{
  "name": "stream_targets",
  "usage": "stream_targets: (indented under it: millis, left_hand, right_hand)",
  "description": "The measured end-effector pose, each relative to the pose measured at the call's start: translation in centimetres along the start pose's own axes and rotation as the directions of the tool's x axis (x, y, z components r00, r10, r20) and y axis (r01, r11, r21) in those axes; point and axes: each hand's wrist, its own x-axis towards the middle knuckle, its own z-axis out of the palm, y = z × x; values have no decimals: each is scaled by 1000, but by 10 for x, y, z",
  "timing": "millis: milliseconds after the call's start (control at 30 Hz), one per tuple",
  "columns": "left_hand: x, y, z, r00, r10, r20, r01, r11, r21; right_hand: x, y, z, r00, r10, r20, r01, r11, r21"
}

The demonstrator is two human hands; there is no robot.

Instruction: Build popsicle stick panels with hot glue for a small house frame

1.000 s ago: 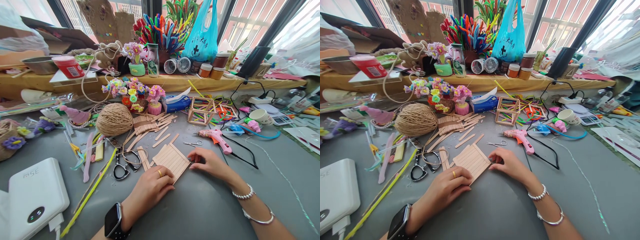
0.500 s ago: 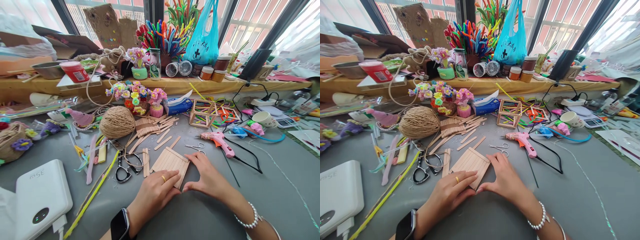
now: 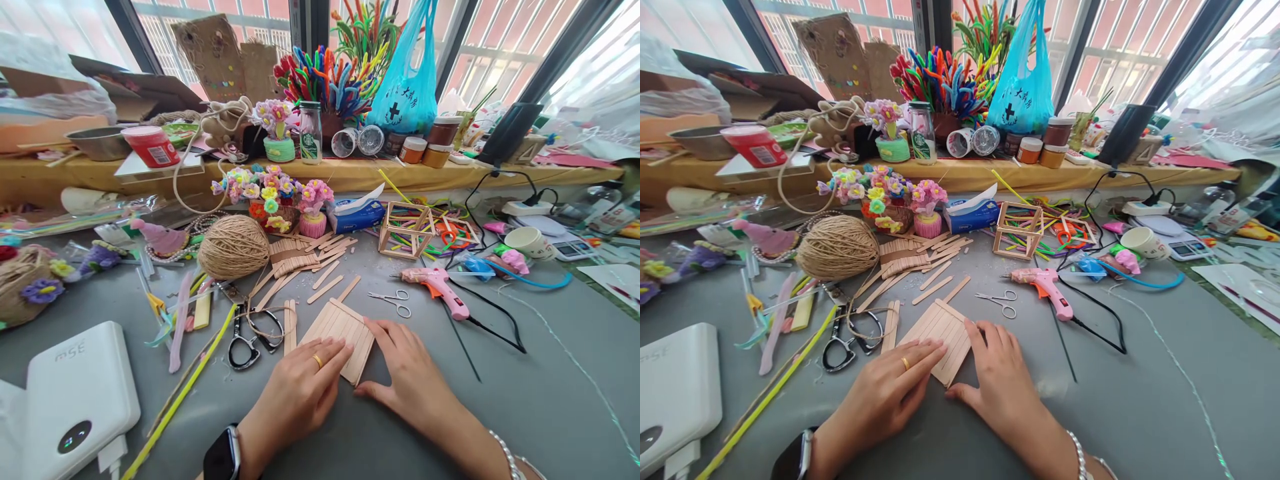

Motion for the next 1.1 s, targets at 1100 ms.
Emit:
stream_targets:
  millis: [1100]
  left_hand:
    - [-1,-3,3,933,-136,332,140,990,13]
  right_hand:
    - [13,44,5,913,-335,232,250,911,328]
